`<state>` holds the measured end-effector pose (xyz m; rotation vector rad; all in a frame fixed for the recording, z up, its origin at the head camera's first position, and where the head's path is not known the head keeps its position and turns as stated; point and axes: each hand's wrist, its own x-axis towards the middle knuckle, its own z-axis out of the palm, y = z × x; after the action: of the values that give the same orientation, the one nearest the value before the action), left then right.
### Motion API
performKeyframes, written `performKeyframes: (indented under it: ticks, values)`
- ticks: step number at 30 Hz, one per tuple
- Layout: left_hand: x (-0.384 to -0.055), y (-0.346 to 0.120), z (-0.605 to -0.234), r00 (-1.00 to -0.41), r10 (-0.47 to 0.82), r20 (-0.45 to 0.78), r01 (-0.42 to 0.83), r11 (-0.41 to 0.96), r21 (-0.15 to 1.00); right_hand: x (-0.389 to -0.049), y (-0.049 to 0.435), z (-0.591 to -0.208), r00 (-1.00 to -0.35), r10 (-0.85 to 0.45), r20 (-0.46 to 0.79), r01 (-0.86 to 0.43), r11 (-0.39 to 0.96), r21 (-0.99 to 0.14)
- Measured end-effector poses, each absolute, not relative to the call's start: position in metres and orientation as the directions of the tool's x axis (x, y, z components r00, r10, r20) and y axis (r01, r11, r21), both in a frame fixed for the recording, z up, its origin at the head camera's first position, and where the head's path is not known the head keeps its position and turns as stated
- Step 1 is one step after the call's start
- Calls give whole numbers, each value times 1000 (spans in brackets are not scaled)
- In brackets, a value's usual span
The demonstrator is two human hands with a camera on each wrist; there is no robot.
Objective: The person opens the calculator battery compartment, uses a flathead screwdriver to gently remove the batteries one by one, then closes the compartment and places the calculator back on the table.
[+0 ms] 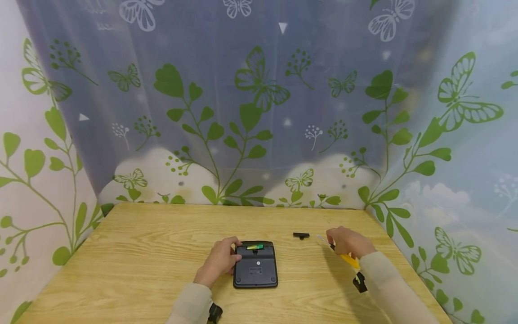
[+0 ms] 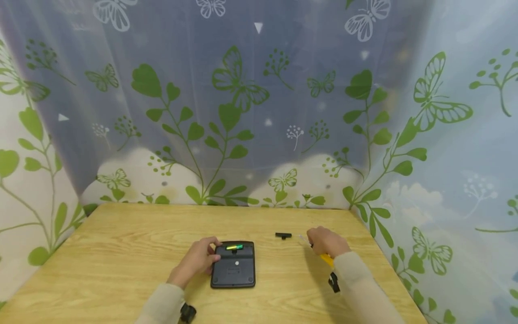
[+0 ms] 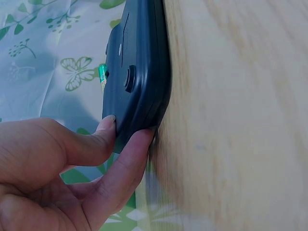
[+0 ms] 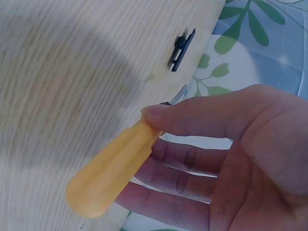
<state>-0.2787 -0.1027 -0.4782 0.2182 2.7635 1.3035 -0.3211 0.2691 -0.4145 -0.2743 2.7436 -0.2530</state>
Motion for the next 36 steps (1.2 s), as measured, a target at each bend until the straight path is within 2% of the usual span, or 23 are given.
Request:
performKeyframes:
  ticks: [23,36]
  values:
    - [-278,-103,-479,-987,160,-13,92,632,769,-329,305,-432,-926,-207,-314,-143,966,-215]
    - [-277,-103,-478,-987,160,-6,97,627,773,-335,312,-442,-935,-235,-266,-201,968,-147]
